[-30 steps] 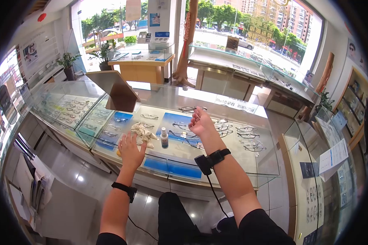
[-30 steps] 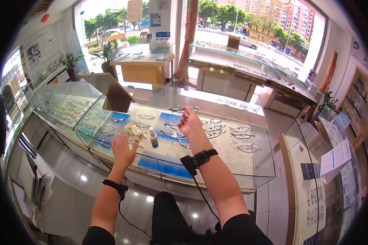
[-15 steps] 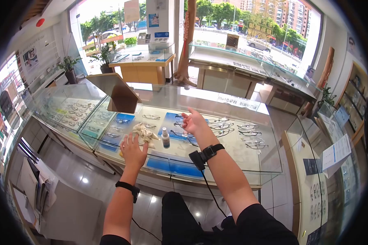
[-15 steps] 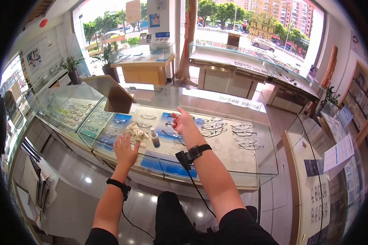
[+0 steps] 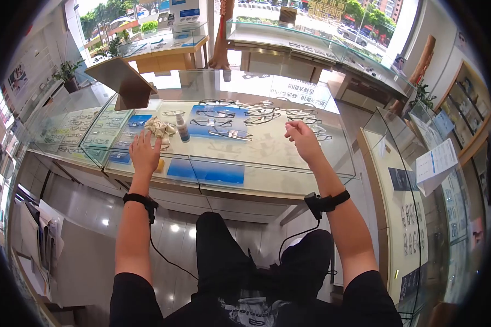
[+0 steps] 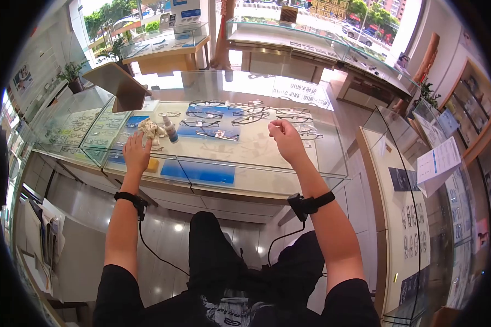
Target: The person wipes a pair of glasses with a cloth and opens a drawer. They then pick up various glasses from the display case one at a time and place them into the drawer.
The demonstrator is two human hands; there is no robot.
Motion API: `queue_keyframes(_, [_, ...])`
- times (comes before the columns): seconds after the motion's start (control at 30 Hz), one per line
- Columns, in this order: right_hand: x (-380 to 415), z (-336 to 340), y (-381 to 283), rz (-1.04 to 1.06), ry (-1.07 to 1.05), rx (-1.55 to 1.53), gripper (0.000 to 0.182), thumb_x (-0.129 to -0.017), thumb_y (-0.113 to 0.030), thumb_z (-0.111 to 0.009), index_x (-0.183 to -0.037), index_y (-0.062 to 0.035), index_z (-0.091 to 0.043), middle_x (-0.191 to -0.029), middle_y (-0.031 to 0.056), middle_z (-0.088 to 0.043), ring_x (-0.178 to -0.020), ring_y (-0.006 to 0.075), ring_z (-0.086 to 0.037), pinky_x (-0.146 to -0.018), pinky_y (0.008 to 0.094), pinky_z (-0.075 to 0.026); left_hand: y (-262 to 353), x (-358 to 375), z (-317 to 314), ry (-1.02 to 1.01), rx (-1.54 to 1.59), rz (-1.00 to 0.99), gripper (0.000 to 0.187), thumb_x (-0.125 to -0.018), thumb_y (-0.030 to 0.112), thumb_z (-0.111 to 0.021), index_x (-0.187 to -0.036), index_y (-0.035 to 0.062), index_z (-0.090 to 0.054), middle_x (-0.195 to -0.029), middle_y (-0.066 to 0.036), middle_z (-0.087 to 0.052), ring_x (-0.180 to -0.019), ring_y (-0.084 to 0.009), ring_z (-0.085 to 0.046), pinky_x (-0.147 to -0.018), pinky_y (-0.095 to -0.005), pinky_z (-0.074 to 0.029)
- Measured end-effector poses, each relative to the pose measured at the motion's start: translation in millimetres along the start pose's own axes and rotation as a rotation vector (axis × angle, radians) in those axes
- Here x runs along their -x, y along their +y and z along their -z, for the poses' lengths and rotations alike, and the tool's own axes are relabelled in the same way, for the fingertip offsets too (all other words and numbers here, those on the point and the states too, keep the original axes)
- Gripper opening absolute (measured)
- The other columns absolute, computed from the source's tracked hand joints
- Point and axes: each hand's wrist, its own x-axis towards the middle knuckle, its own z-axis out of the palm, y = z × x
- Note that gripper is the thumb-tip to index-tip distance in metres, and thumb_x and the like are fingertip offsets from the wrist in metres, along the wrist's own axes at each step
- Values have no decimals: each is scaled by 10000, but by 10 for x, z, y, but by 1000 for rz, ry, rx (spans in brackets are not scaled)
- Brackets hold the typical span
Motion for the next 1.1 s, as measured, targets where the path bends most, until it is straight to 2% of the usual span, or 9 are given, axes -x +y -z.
queue_keyframes(0.13, [387, 486, 528, 165, 119, 389, 502, -959, -387, -668, -1252, 18, -620, -1062, 133, -681, -1028, 246, -627, -959, 365, -486, -61, -98, 19, -125, -29, 28, 646, -975, 547, -514, -1485, 150, -517, -1599, -144, -417, -1487, -362, -350, -1205, -535, -231])
queue_keyframes(0.23, [704, 756, 781, 413, 128, 788, 645, -924, -477, -682, -1365, -17, -581, -1437, 197, -554, -1372, 357, -461, -1155, 447, -363, -325, -295, 0, -300, 77, -20, 699, -964, 564, -519, -1534, 163, -464, -1634, -146, -362, -1520, -372, -291, -1215, -548, -207])
queue_keyframes(0.4, [866, 1037, 880, 555, 77, 1183, 824, -849, -516, -751, -1509, -112, -468, -1535, 128, -493, -1438, 338, -421, -1165, 446, -379, -168, 38, -32, -263, 40, 27, 675, -937, 440, -593, -1527, 137, -465, -1637, -176, -343, -1507, -384, -310, -1213, -512, -239])
queue_keyframes(0.5, [760, 1134, 921, 479, 93, 1228, 846, -807, -529, -785, -1515, -183, -478, -1540, 110, -491, -1423, 330, -442, -1154, 429, -401, 328, 689, 36, 543, 592, 156, 437, -876, 131, -658, -1278, 4, -545, -1282, -181, -590, -1233, -353, -529, -1099, -423, -378])
queue_keyframes(0.57, [733, 1166, 912, 483, 106, 1278, 858, -788, -535, -800, -1520, -225, -476, -1546, 99, -488, -1422, 320, -447, -1149, 415, -410, 505, 1029, -135, 659, 609, 372, 338, -891, 125, -634, -1189, 5, -529, -1047, -118, -571, -1023, -280, -568, -981, -413, -443])
queue_keyframes(0.63, [749, 1154, 898, 470, 111, 1273, 857, -790, -533, -799, -1519, -219, -477, -1547, 97, -488, -1422, 321, -448, -1149, 417, -409, 637, 1315, -463, 406, 1143, 587, 366, -887, 121, -654, -1192, 6, -488, -995, -73, -513, -915, -209, -543, -880, -376, -466])
queue_keyframes(0.77, [760, 1133, 930, 482, 137, 1273, 857, -790, -525, -804, -1516, -205, -480, -1544, 94, -492, -1418, 323, -453, -1152, 423, -403, 810, 1717, -1074, -304, 1402, 987, 525, -835, 231, -750, -1262, 74, -488, -1067, -107, -526, -976, -194, -548, -862, -402, -469])
queue_keyframes(0.87, [762, 1120, 945, 478, 162, 1273, 859, -787, -527, -806, -1512, -201, -483, -1537, 94, -498, -1411, 324, -459, -1148, 427, -400, 1186, 1777, -1059, -451, 1597, 1434, 397, -821, 262, -765, -1137, 140, -559, -1073, -108, -532, -1015, -217, -564, -918, -425, -475])
queue_keyframes(1.1, [748, 1142, 955, 477, 158, 1279, 868, -789, -565, -782, -1517, -204, -474, -1528, 87, -502, -1409, 313, -458, -1152, 434, -382, 1275, 1892, -1569, -621, 1786, 1214, 305, -815, 284, -772, -1000, 188, -549, -1106, -107, -540, -999, -243, -601, -943, -440, -493])
